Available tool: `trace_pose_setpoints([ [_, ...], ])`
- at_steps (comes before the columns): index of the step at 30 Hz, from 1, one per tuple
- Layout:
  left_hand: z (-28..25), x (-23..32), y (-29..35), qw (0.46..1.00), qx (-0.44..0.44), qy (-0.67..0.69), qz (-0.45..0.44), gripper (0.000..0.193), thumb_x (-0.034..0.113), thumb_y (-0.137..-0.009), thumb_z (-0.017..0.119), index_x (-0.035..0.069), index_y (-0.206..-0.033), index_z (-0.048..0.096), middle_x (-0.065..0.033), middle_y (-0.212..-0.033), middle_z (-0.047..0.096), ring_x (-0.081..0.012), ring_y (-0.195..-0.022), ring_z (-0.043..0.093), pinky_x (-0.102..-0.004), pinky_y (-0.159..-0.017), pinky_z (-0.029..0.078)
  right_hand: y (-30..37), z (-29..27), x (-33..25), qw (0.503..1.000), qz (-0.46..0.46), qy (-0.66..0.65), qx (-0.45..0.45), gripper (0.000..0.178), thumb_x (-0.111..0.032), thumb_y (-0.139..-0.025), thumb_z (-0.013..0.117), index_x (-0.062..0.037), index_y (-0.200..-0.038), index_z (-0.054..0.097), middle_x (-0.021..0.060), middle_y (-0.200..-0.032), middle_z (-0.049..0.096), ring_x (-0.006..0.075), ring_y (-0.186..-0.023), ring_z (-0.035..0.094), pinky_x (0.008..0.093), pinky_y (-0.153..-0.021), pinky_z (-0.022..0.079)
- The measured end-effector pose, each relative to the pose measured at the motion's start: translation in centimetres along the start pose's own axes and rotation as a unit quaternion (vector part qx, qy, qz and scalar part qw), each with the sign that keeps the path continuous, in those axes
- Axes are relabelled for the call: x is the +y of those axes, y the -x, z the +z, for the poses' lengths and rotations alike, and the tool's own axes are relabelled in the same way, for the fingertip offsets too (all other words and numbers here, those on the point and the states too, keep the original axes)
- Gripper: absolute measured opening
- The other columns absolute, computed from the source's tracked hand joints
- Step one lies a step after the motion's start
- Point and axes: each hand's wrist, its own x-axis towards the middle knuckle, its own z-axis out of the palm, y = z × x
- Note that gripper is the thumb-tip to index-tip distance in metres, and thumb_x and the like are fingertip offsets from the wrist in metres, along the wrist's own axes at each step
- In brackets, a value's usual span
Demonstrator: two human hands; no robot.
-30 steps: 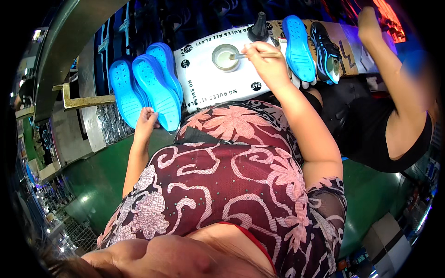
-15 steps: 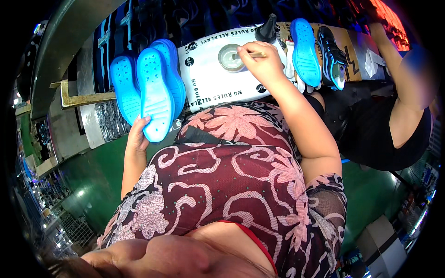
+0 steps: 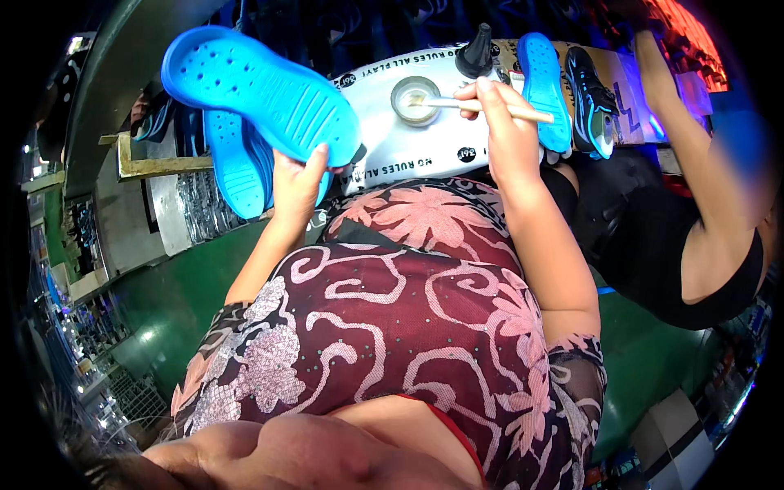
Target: The person uses a brush to apply a liquid adhesive from a small container to the soles of blue foam-clog-style shoes, then places each shoe onto a conveyor belt.
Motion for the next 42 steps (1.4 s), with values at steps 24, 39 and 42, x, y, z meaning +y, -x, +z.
trace_pose_setpoints([
  [24, 3.4, 2.4, -0.8, 0.988, -0.039, -0.075, 0.130, 0.038, 0.003, -0.077, 0.063, -0.004, -0.111, 0.047, -0.0127, -0.099, 0.062, -0.0166, -0.088, 0.060, -0.0301, -0.079, 0.047, 2.9, 2.7, -4.7, 0.900, -0.322, 0.266, -0.123, 0.016, -0.014, -0.081, 0.062, -0.0065, -0.068, 0.064, 0.0054, -0.062, 0.058, 0.0235, -0.058, 0.051, 0.0340, -0.067, 0.038],
  [39, 3.0, 1.5, -0.9, 0.977, -0.054, -0.069, 0.194, 0.034, 0.000, -0.075, 0.061, -0.004, -0.108, 0.051, -0.0111, -0.094, 0.062, -0.0168, -0.084, 0.059, -0.0303, -0.077, 0.047, 3.2, 1.2, -4.3, 0.904, -0.315, 0.258, -0.129, 0.018, -0.017, -0.081, 0.064, -0.0044, -0.068, 0.065, 0.0052, -0.062, 0.059, 0.0231, -0.059, 0.053, 0.0340, -0.067, 0.040],
  [42, 3.0, 1.0, -1.0, 0.968, -0.056, -0.092, 0.225, 0.035, -0.001, -0.075, 0.061, -0.004, -0.108, 0.051, -0.0103, -0.094, 0.061, -0.0165, -0.085, 0.059, -0.0296, -0.077, 0.047, 3.2, 1.3, -4.2, 0.912, -0.319, 0.231, -0.118, 0.020, -0.018, -0.082, 0.064, -0.0038, -0.068, 0.064, 0.0064, -0.063, 0.060, 0.0242, -0.059, 0.053, 0.0353, -0.069, 0.042],
])
